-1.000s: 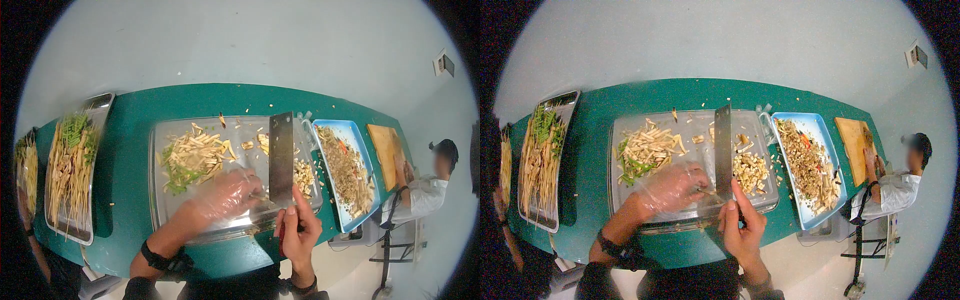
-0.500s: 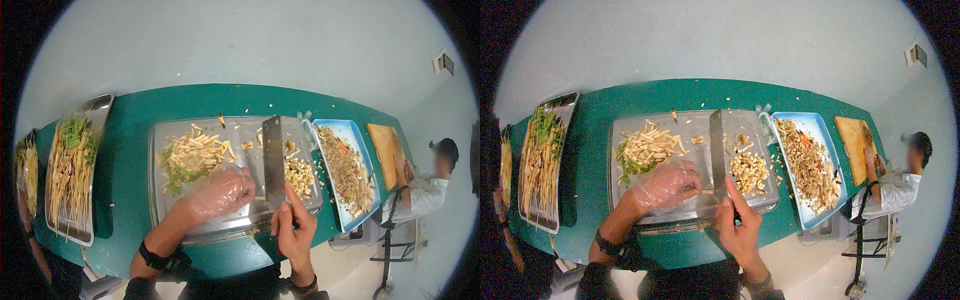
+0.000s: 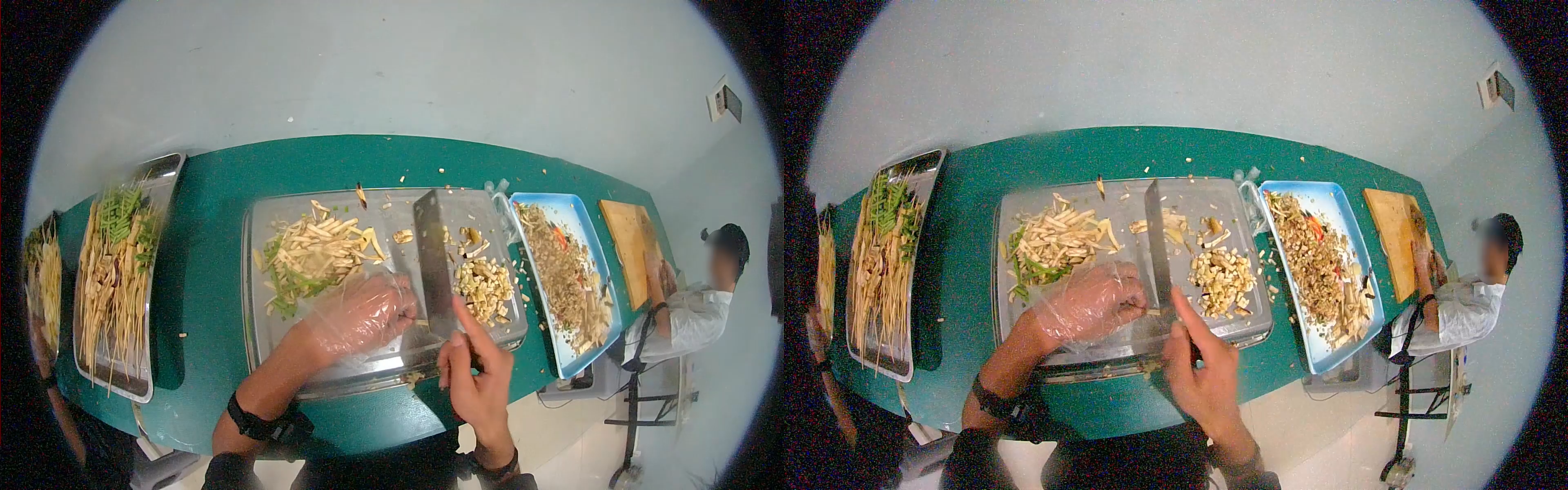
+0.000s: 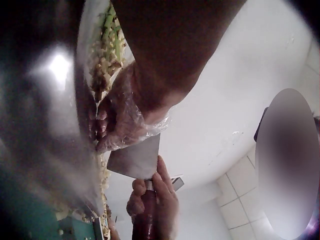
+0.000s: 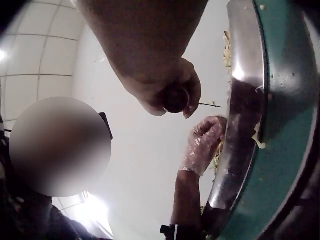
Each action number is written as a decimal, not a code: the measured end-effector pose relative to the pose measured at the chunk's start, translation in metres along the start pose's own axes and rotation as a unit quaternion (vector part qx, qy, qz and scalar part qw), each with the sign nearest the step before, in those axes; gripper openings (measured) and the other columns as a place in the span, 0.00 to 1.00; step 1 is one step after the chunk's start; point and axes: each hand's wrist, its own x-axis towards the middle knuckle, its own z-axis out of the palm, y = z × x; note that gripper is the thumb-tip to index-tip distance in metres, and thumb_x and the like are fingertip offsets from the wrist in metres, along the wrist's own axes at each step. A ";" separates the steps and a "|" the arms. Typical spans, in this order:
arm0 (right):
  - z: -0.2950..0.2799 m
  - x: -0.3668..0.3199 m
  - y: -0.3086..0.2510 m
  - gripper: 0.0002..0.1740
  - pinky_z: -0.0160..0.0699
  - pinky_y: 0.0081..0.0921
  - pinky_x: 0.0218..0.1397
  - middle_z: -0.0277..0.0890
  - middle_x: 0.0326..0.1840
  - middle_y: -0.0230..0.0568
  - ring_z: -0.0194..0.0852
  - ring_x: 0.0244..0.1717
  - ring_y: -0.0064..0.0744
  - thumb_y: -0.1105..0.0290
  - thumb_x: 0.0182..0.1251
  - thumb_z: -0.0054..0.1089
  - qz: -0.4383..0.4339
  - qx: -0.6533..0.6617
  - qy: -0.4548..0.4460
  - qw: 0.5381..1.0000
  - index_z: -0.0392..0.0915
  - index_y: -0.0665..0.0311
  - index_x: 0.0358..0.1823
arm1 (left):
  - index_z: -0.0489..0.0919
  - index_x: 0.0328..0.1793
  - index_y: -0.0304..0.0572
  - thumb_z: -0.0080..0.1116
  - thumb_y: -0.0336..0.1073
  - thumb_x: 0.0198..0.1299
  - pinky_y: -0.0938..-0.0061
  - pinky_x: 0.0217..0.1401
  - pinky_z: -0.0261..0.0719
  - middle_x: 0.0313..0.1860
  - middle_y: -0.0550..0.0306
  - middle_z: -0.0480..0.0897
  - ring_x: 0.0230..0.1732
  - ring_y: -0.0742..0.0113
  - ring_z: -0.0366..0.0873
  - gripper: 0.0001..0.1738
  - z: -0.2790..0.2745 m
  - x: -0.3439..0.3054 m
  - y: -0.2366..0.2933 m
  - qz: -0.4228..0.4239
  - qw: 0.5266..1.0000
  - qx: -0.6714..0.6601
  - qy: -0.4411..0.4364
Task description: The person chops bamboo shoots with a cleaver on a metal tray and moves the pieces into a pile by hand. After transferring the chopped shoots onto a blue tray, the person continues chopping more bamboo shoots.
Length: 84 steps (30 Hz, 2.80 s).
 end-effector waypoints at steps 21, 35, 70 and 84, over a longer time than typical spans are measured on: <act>0.002 0.005 -0.001 0.27 0.79 0.24 0.34 0.81 0.25 0.33 0.79 0.29 0.18 0.76 0.81 0.59 0.031 0.000 -0.011 0.999 0.79 0.64 0.79 | 0.88 0.51 0.46 0.68 0.37 0.68 0.49 0.61 0.85 0.51 0.49 0.84 0.58 0.42 0.85 0.09 0.001 0.004 0.006 0.003 1.000 0.007 -0.030; 0.005 0.005 0.003 0.25 0.70 0.19 0.24 0.81 0.26 0.33 0.72 0.21 0.16 0.74 0.88 0.53 0.000 -0.006 -0.019 1.000 0.75 0.63 0.83 | 0.88 0.53 0.46 0.64 0.41 0.72 0.50 0.68 0.83 0.63 0.47 0.84 0.66 0.43 0.82 0.11 0.009 0.003 0.000 -0.024 0.998 0.013 -0.053; -0.090 0.146 0.107 0.29 0.75 0.24 0.21 0.76 0.31 0.41 0.71 0.19 0.27 0.69 0.92 0.47 -0.011 0.457 0.219 0.862 0.62 0.61 0.89 | 0.86 0.64 0.45 0.66 0.35 0.75 0.60 0.61 0.87 0.57 0.48 0.82 0.56 0.48 0.85 0.15 0.044 0.031 0.041 -0.024 1.000 -0.014 -0.009; -0.092 0.144 0.110 0.31 0.77 0.20 0.22 0.76 0.35 0.40 0.72 0.25 0.22 0.71 0.91 0.45 -0.016 0.469 0.220 0.855 0.58 0.63 0.90 | 0.74 0.78 0.36 0.68 0.52 0.74 0.47 0.80 0.73 0.72 0.35 0.77 0.73 0.34 0.74 0.36 0.048 0.055 0.053 -0.003 0.996 0.060 0.062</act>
